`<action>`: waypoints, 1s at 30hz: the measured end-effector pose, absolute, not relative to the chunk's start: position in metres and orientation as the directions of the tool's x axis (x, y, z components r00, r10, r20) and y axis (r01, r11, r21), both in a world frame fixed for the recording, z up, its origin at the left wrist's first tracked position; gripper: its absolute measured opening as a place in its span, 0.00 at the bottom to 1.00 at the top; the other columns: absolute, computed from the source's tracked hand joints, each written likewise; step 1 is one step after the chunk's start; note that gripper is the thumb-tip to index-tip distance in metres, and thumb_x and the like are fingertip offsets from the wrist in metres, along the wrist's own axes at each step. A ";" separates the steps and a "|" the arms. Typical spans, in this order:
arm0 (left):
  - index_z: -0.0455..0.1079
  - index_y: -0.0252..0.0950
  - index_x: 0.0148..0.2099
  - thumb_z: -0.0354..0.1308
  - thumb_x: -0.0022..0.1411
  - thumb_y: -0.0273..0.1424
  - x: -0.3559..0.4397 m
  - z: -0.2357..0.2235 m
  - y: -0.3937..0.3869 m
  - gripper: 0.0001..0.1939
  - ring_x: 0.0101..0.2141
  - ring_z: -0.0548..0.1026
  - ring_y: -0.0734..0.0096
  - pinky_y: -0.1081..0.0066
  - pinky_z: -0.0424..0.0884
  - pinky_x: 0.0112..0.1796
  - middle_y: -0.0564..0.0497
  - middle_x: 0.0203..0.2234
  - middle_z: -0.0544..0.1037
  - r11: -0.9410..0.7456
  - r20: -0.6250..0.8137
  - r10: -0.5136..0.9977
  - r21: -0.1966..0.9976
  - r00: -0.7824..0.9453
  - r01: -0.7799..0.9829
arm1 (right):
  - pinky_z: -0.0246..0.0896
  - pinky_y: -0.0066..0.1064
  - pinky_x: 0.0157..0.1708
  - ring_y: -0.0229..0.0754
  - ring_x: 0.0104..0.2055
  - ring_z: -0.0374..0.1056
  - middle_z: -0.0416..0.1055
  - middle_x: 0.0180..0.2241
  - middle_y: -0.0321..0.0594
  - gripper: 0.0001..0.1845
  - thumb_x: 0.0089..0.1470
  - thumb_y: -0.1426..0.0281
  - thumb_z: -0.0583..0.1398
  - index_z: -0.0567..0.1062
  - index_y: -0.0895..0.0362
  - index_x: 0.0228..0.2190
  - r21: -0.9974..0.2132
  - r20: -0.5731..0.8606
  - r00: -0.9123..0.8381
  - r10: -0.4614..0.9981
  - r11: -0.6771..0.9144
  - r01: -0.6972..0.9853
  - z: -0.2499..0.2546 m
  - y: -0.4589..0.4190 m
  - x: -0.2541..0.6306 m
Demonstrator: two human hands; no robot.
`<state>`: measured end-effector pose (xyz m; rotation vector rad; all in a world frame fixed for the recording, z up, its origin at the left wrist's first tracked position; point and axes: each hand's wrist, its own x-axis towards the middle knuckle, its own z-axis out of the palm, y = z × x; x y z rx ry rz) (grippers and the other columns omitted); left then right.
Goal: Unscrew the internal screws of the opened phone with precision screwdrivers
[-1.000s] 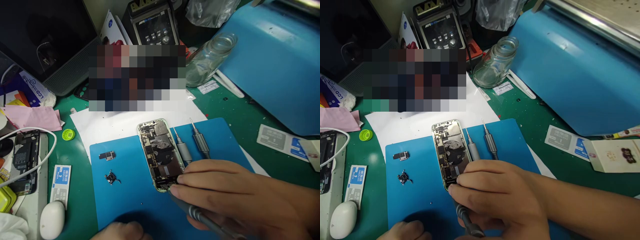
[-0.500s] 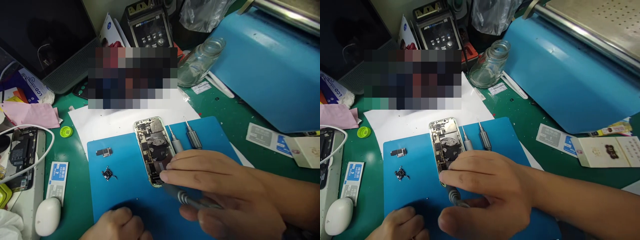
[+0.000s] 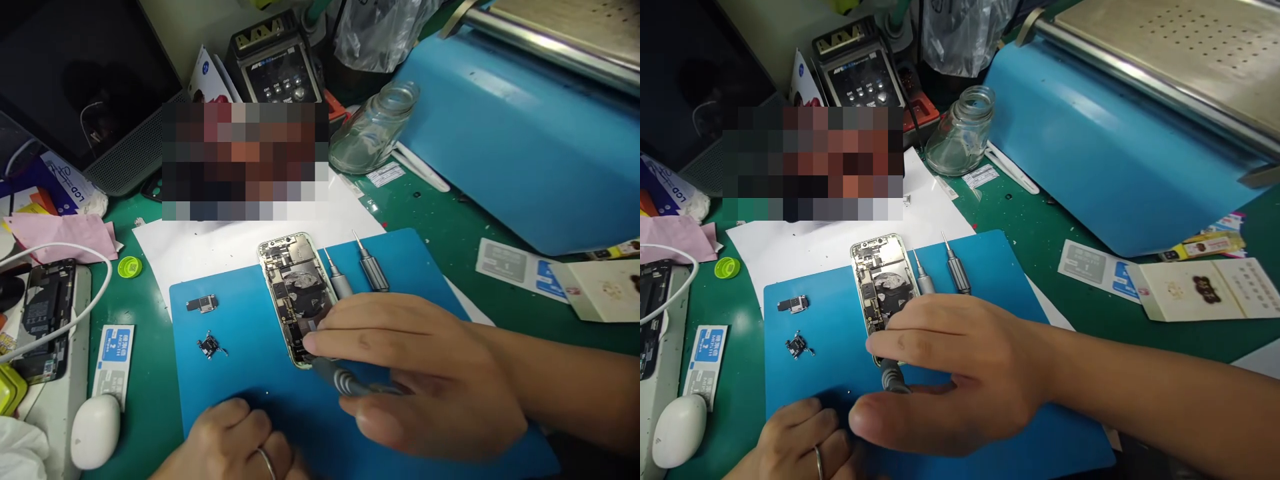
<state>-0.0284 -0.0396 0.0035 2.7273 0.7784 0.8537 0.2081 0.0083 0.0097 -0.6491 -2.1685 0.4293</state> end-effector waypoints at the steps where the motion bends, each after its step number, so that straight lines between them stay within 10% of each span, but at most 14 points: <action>1: 0.66 0.36 0.25 0.54 0.72 0.24 -0.028 0.003 -0.040 0.19 0.18 0.57 0.72 0.65 0.50 0.20 0.58 0.14 0.62 -0.840 0.485 0.542 0.323 0.686 0.436 | 0.77 0.38 0.43 0.40 0.44 0.75 0.78 0.42 0.37 0.09 0.64 0.69 0.61 0.76 0.46 0.45 -0.495 0.624 -0.530 0.575 0.815 0.302 0.008 0.006 0.208; 30: 0.75 0.31 0.38 0.57 0.66 0.23 -0.030 0.010 -0.036 0.06 0.23 0.62 0.68 0.63 0.52 0.24 0.53 0.21 0.70 -0.807 0.420 0.586 0.384 0.693 0.450 | 0.70 0.24 0.46 0.30 0.40 0.73 0.78 0.32 0.31 0.12 0.67 0.77 0.57 0.66 0.59 0.51 -0.484 0.471 -0.683 0.558 0.811 0.329 0.013 0.018 0.221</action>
